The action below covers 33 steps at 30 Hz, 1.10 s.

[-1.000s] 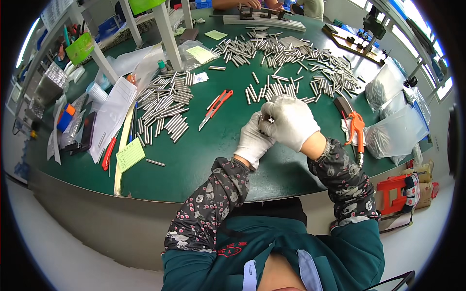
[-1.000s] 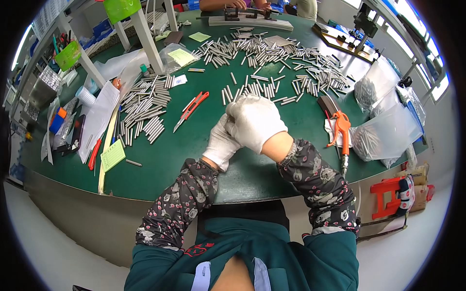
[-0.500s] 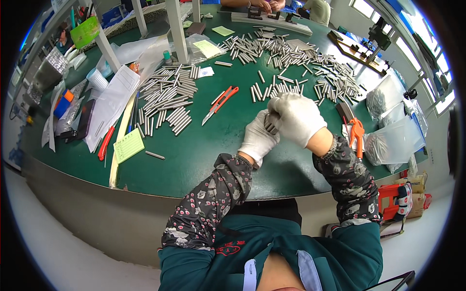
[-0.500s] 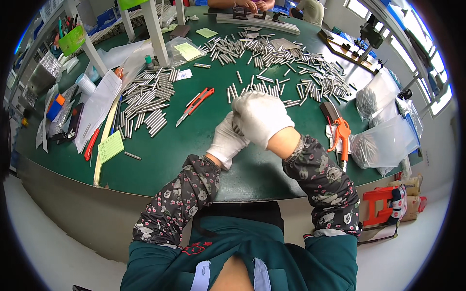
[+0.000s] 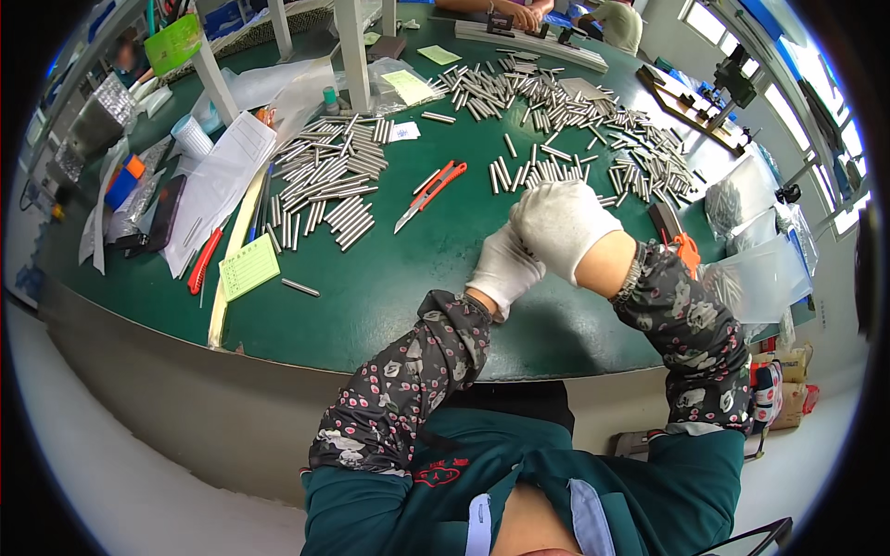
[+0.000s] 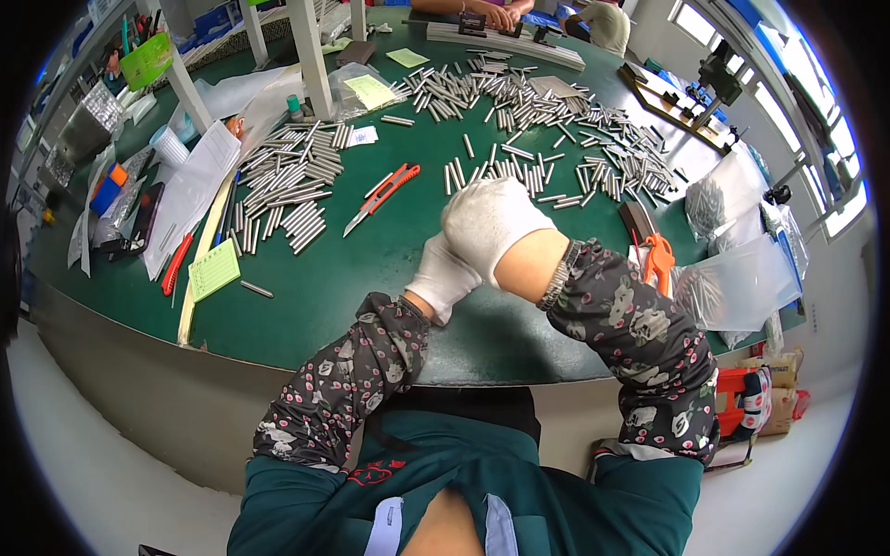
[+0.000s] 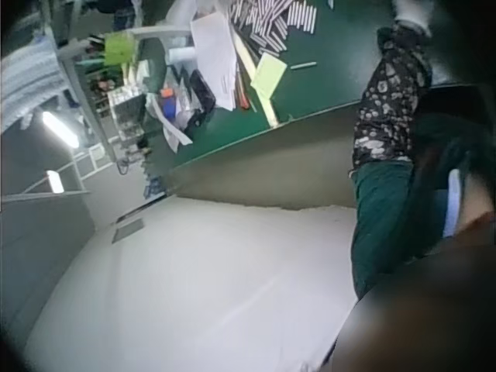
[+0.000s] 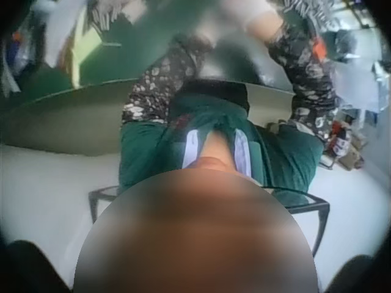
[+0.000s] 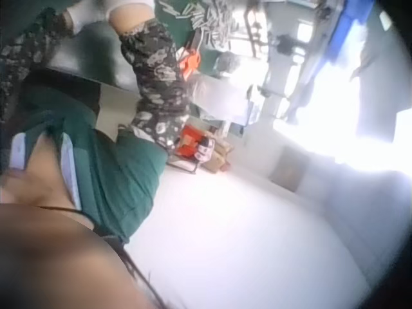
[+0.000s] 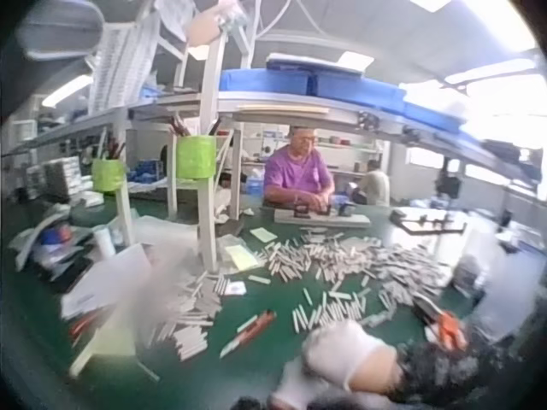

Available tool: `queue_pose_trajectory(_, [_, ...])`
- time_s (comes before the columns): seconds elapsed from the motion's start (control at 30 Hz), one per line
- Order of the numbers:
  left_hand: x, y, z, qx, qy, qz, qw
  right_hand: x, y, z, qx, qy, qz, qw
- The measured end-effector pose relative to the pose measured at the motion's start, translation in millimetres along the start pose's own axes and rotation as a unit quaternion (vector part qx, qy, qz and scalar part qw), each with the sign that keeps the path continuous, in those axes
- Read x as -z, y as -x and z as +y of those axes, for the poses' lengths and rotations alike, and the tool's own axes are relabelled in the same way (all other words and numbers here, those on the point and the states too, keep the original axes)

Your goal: Polishing the ends of multiple small metal pins held in a jig using a sanding block and an air gun.

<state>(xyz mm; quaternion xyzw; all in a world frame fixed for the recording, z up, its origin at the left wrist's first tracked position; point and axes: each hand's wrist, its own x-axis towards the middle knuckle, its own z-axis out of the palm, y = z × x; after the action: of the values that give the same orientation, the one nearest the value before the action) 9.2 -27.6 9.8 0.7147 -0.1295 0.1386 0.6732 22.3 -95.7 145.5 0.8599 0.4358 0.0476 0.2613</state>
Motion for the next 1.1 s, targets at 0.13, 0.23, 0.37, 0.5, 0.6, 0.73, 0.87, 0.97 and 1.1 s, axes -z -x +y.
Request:
queue_pose_trajectory(0.13, [5, -2, -8, 0.042, -0.022, -0.004, 0.999, 4, -7, -3, 0.018, 0.011, -0.024, 0.999])
queue_pose_trajectory(0.23, [1, -5, -15, 0.038, -0.049, -0.015, 0.998, 1, -3, 3, 0.023, 0.014, -0.011, 1.000])
queue_pose_trajectory(0.37, [6, -1, 8, 0.038, -0.041, -0.002, 0.998, 2, 2, 13, 0.002, -0.019, -0.016, 1.000])
queue_pose_trajectory(0.5, [7, -3, 4, 0.058, -0.103, 0.004, 0.993, 12, 2, 21, -0.010, -0.115, -0.003, 0.993])
queue_pose_trajectory(0.6, [6, -5, 3, 0.068, 0.053, 0.007, 0.996, 6, 1, 19, -0.019, -0.144, -0.002, 0.989])
queue_pose_trajectory(0.73, [5, -4, 5, 0.043, -0.024, 0.046, 0.998, -10, 0, 29, 0.027, -0.217, 0.078, 0.973])
queue_pose_trajectory(0.87, [0, -9, -14, 0.057, 0.040, 0.020, 0.997, 17, -1, 45, -0.020, -0.316, 0.177, 0.932])
queue_pose_trajectory(0.97, [-2, -10, -31, 0.032, 0.399, -0.041, 0.915, 30, -16, 37, -0.073, -0.545, 0.163, 0.819])
queue_pose_trajectory(1.1, [11, -12, -19, 0.013, 0.347, -0.023, 0.938, 10, -48, -34, 0.060, -0.497, 0.132, 0.855])
